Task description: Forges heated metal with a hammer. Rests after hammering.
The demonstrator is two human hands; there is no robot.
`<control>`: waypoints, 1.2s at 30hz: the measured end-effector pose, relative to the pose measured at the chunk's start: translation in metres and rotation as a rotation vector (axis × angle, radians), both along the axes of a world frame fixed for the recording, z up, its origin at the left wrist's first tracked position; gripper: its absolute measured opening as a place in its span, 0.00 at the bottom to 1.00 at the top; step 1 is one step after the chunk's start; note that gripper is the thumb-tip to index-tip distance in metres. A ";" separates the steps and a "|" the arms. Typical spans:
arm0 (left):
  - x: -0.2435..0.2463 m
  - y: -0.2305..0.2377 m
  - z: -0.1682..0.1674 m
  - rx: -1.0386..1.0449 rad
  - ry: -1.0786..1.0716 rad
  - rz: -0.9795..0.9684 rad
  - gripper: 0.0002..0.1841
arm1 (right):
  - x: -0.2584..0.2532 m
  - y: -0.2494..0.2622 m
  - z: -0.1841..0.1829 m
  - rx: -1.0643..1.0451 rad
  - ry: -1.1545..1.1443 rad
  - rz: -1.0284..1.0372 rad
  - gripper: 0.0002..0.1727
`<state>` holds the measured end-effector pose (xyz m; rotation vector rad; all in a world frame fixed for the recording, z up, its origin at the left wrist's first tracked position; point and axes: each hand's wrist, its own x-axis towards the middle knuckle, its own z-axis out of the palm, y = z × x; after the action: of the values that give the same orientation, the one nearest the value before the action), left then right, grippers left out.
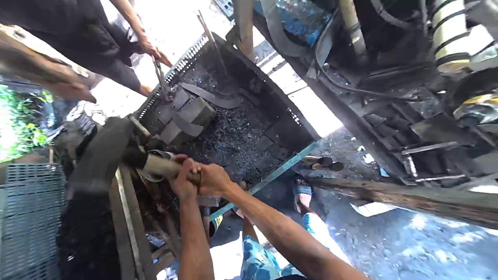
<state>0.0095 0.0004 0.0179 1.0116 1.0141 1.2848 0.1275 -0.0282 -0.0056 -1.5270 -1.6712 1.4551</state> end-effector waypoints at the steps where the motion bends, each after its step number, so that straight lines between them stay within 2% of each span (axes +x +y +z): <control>1: -0.001 -0.015 0.043 0.125 -0.021 -0.024 0.13 | -0.001 -0.008 0.033 0.127 0.027 0.022 0.29; 4: -0.006 -0.038 0.148 0.475 0.082 -0.144 0.19 | -0.006 -0.014 0.122 0.465 0.171 0.010 0.26; 6: -0.007 -0.029 0.198 0.649 0.201 -0.187 0.20 | -0.010 0.008 0.164 0.669 0.265 -0.010 0.25; 8: -0.005 -0.004 0.219 0.752 0.279 -0.182 0.19 | -0.015 0.043 0.180 0.834 0.320 -0.062 0.24; 9: -0.003 0.014 0.212 0.771 0.303 -0.171 0.20 | -0.017 0.061 0.171 0.865 0.327 -0.095 0.26; 10: -0.001 0.032 0.189 0.748 0.313 -0.164 0.21 | -0.018 0.075 0.148 0.842 0.322 -0.128 0.28; 11: 0.000 0.046 0.148 0.668 0.319 -0.147 0.21 | -0.019 0.081 0.110 0.744 0.296 -0.159 0.29; 12: -0.003 0.052 0.089 0.522 0.303 -0.121 0.21 | -0.021 0.076 0.059 0.549 0.261 -0.180 0.28; 14: -0.011 0.043 -0.036 0.081 0.287 -0.055 0.17 | -0.026 0.041 -0.043 0.006 0.202 -0.168 0.20; 15: -0.012 0.039 -0.081 -0.119 0.279 -0.014 0.13 | -0.027 0.028 -0.074 -0.206 0.186 -0.168 0.17; 16: -0.011 0.033 -0.101 -0.247 0.287 0.013 0.13 | -0.024 0.019 -0.088 -0.319 0.149 -0.145 0.19; 17: -0.008 0.025 -0.096 -0.257 0.265 0.028 0.13 | -0.021 0.013 -0.086 -0.291 0.091 -0.107 0.21; 18: -0.006 0.017 -0.070 -0.166 0.211 0.022 0.14 | -0.016 0.009 -0.067 -0.196 0.057 -0.071 0.24; 21: -0.009 -0.021 0.056 0.206 0.060 -0.083 0.19 | -0.013 -0.010 0.032 0.186 0.141 -0.027 0.26; 24: -0.010 -0.028 0.169 0.522 0.187 -0.215 0.22 | -0.015 0.004 0.125 0.593 0.271 -0.051 0.25; 26: -0.010 -0.010 0.218 0.686 0.270 -0.233 0.22 | -0.017 0.035 0.169 0.797 0.331 -0.066 0.24; 27: -0.010 0.006 0.228 0.746 0.273 -0.241 0.21 | -0.018 0.054 0.182 0.864 0.350 -0.079 0.24; 28: -0.011 0.023 0.224 0.769 0.269 -0.238 0.20 | -0.020 0.071 0.181 0.895 0.344 -0.098 0.24; 29: -0.011 0.040 0.205 0.745 0.266 -0.222 0.20 | -0.023 0.085 0.164 0.856 0.316 -0.107 0.25; 30: -0.011 0.055 0.170 0.677 0.245 -0.201 0.21 | -0.027 0.092 0.130 0.746 0.282 -0.120 0.27; 31: -0.012 0.064 0.117 0.538 0.225 -0.161 0.21 | -0.029 0.091 0.083 0.558 0.248 -0.128 0.25; 33: -0.018 0.053 -0.008 0.115 0.285 -0.047 0.18 | -0.034 0.056 -0.022 0.063 0.206 -0.125 0.20; 34: -0.018 0.047 -0.055 -0.084 0.319 0.008 0.14 | -0.037 0.039 -0.060 -0.143 0.203 -0.138 0.17; 35: -0.017 0.042 -0.081 -0.214 0.341 0.052 0.13 | -0.038 0.029 -0.079 -0.267 0.187 -0.146 0.18; 36: -0.014 0.038 -0.082 -0.241 0.327 0.081 0.13 | -0.033 0.026 -0.080 -0.268 0.140 -0.114 0.21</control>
<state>-0.0041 0.0383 -0.0644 1.0202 1.4369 1.0492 0.0950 -0.0026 -0.0856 -1.5871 -1.3281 1.7348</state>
